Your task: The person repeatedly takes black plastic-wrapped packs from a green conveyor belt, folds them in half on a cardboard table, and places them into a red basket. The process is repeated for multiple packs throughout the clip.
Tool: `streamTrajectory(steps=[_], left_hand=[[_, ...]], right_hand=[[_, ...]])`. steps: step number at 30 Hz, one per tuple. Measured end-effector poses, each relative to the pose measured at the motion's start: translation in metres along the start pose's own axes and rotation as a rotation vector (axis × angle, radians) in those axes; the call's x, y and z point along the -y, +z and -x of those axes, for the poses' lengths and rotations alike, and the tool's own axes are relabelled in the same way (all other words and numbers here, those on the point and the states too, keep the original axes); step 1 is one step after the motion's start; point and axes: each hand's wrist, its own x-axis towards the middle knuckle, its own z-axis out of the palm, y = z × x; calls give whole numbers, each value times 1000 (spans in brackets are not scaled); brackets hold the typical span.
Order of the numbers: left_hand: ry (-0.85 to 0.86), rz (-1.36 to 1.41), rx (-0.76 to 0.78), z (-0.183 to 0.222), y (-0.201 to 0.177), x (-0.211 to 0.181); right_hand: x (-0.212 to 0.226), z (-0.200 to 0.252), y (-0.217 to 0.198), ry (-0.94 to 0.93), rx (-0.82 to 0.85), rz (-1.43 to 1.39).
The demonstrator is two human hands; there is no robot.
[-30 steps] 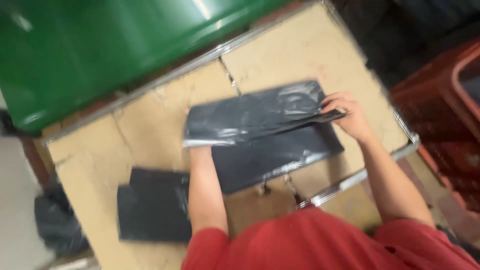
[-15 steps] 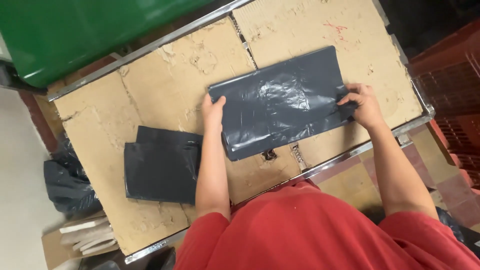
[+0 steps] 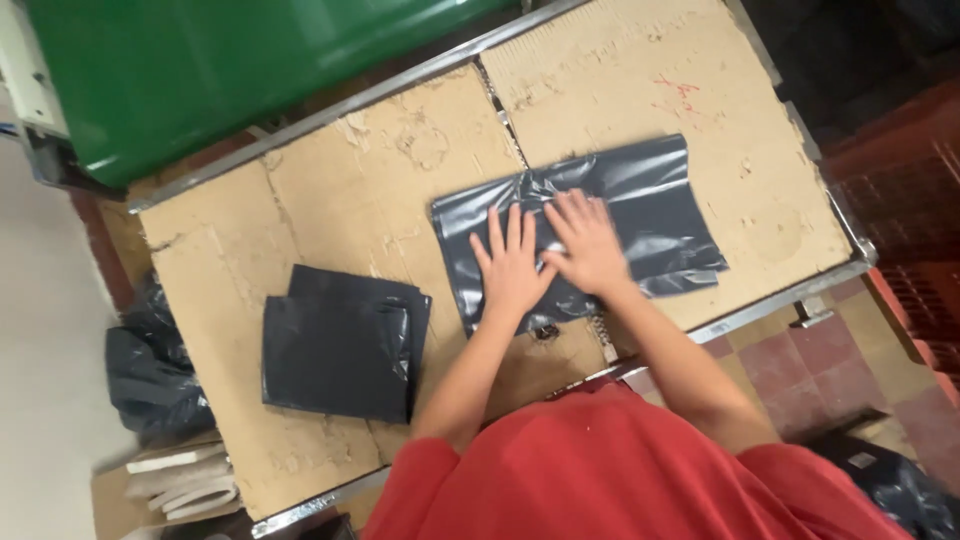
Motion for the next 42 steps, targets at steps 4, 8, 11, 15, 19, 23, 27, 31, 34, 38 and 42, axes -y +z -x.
streamTrajectory(steps=[4,8,11,15,19,23,27,31,34,38,42], left_hand=[[-72,29,81,41,-14,24],[95,62,133,91,-20,42],[416,-139,-282,116,11,57],[598,-286,-472,89,-22,48],[657,-20,80,60,-10,19],[711,302,748,18,-51,-46],[653,361,817,-73,-52,-47],[-21,1093,1031,-116,3,-5],[-211,1245,951,-127,74,25],[198,508,359,-108,10,3],[162,278,85,-100,75,-8]], right_hand=[[-68,22,-24,272,152,225],[-74,-3,-22,323,59,297],[-10,-60,-21,104,239,53],[5,-40,-19,52,253,32],[27,44,-67,-137,657,-185],[27,124,-73,-76,389,-383],[19,147,-91,44,249,-624],[3,155,-102,839,230,-941],[2,141,-117,1401,121,-863],[-41,164,-80,1733,-108,-1079],[-48,140,-88,1745,-146,-1258]])
